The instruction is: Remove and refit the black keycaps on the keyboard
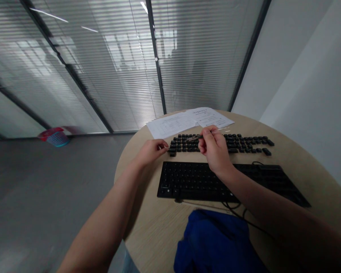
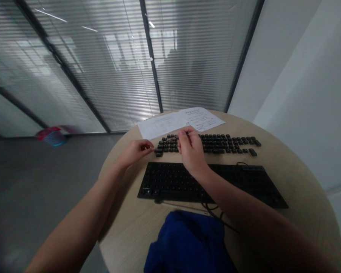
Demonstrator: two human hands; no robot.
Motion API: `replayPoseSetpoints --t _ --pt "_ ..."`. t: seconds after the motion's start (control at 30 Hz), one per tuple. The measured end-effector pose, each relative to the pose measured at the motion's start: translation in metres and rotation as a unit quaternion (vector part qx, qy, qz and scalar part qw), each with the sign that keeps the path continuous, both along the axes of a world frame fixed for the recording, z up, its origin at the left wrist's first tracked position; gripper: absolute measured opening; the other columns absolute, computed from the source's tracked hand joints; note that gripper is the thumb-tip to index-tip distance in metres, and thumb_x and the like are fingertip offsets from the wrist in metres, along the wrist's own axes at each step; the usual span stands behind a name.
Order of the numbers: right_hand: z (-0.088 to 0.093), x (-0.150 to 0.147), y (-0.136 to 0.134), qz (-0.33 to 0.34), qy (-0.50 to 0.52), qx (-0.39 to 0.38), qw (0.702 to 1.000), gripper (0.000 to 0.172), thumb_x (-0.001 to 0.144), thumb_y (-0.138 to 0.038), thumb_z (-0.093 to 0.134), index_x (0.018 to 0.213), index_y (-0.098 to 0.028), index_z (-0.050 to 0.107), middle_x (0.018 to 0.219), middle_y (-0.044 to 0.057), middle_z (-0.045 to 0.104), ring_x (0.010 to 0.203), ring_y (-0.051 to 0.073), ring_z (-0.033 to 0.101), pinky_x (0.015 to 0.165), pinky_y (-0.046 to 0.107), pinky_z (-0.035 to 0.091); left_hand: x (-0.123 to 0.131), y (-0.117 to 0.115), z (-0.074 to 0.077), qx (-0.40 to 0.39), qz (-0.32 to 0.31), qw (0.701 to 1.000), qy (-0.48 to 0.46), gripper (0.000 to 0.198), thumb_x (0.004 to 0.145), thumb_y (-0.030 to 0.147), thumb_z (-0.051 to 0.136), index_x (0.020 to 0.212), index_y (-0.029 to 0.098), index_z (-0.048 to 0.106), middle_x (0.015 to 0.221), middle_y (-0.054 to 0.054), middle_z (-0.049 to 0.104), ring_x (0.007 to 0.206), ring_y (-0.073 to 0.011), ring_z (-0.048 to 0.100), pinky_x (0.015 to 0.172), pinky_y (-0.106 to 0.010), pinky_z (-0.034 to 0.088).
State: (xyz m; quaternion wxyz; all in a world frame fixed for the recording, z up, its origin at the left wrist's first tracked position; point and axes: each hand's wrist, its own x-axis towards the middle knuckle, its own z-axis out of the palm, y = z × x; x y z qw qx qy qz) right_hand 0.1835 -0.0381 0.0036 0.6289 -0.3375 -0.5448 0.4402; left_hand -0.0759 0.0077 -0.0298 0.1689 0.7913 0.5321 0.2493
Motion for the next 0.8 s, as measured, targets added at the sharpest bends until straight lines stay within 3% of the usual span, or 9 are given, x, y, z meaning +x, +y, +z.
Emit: replayPoseSetpoints --t 0.13,0.33,0.5,0.8 --pt "-0.005 -0.004 -0.014 0.104 -0.075 0.021 0.991 0.032 0.099 -0.055 0.056 0.091 -0.025 0.050 0.067 -0.005 0.050 0.053 0.011 0.044 0.049 0.026 0.033 0.002 -0.003 0.002 -0.054 -0.061 0.996 -0.032 0.020 0.089 0.036 0.064 0.088 0.017 0.071 0.082 -0.003 0.073 0.074 -0.0148 0.062 0.070 -0.028 0.046" --pt "-0.039 -0.016 -0.037 0.272 -0.216 0.038 0.937 0.027 0.103 -0.047 0.054 0.091 -0.023 0.056 0.065 -0.005 0.050 0.055 0.012 0.046 0.054 0.026 0.037 0.006 -0.008 0.006 -0.149 -0.162 0.975 -0.038 0.025 0.079 0.041 0.072 0.075 0.017 0.066 0.065 0.003 0.061 0.062 -0.0117 0.052 0.061 -0.026 0.038" --pt "-0.058 -0.019 -0.043 0.277 -0.240 -0.006 0.930 0.031 0.102 -0.050 0.054 0.088 -0.022 0.056 0.059 -0.006 0.045 0.050 0.012 0.042 0.051 0.025 0.034 0.004 -0.006 0.003 -0.176 -0.188 0.966 -0.023 0.029 0.072 0.037 0.077 0.065 0.018 0.056 0.057 0.007 0.051 0.057 -0.0103 0.044 0.057 -0.026 0.030" --pt "-0.064 -0.015 -0.046 0.278 -0.264 -0.026 0.923 0.028 0.102 -0.047 0.054 0.088 -0.023 0.057 0.055 -0.007 0.043 0.047 0.012 0.038 0.047 0.024 0.029 0.007 -0.002 -0.005 -0.181 -0.190 0.965 -0.028 0.026 0.070 0.030 0.078 0.065 0.019 0.054 0.058 0.006 0.052 0.059 -0.0118 0.044 0.059 -0.028 0.029"
